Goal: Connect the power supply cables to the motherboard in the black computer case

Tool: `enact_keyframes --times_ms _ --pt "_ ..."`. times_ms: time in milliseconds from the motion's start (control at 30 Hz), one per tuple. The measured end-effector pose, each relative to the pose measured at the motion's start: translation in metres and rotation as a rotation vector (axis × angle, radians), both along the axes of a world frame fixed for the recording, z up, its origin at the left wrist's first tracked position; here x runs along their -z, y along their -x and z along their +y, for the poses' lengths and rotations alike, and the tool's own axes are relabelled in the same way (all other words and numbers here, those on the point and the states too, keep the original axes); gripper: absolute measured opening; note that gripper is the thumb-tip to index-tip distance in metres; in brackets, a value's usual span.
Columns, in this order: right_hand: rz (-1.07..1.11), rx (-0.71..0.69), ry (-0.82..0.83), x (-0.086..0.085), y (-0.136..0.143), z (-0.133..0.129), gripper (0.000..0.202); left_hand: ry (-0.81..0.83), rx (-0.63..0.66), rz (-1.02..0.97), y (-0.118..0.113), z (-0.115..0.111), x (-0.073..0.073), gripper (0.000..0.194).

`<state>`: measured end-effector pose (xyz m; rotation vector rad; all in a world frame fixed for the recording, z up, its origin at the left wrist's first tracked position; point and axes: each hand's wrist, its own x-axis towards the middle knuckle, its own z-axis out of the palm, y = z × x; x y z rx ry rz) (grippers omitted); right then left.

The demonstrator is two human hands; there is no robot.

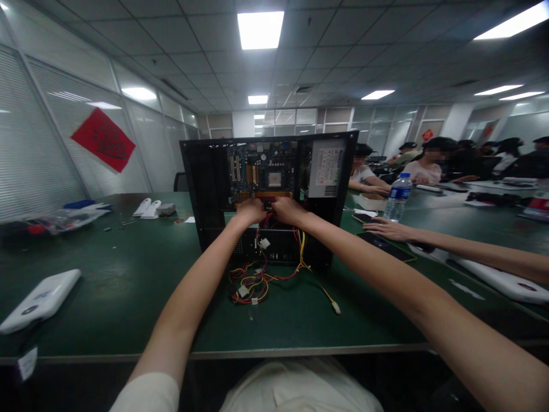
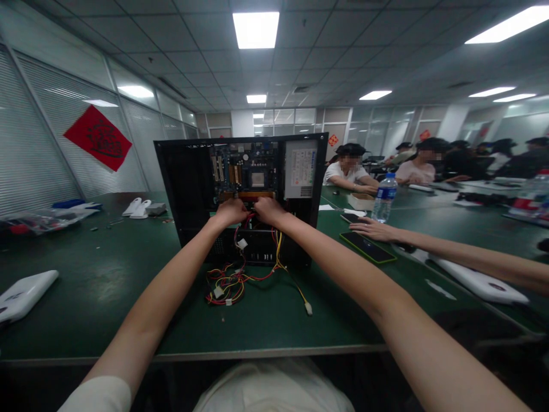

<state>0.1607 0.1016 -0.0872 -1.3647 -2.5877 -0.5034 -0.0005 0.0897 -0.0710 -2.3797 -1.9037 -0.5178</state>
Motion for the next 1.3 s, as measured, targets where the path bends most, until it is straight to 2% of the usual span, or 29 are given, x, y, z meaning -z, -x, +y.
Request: enact_keyframes --times_ms 233,533,900,1300 --pt "0.031 -0.007 -0.102 0.004 -0.002 0.008 0.029 0.009 0.006 -0.022 0.002 0.007 0.007 0.029" --pt "0.008 -0.036 -0.130 0.002 0.000 0.014 0.026 0.127 0.145 -0.113 0.013 0.030 0.010 0.029" --pt "-0.040 -0.066 -0.177 0.004 -0.004 0.017 0.028 0.212 0.198 -0.121 0.015 0.040 0.005 0.022" --pt "-0.062 -0.059 -0.169 0.003 -0.005 0.013 0.026 0.276 0.207 -0.106 0.012 0.031 -0.006 0.019"
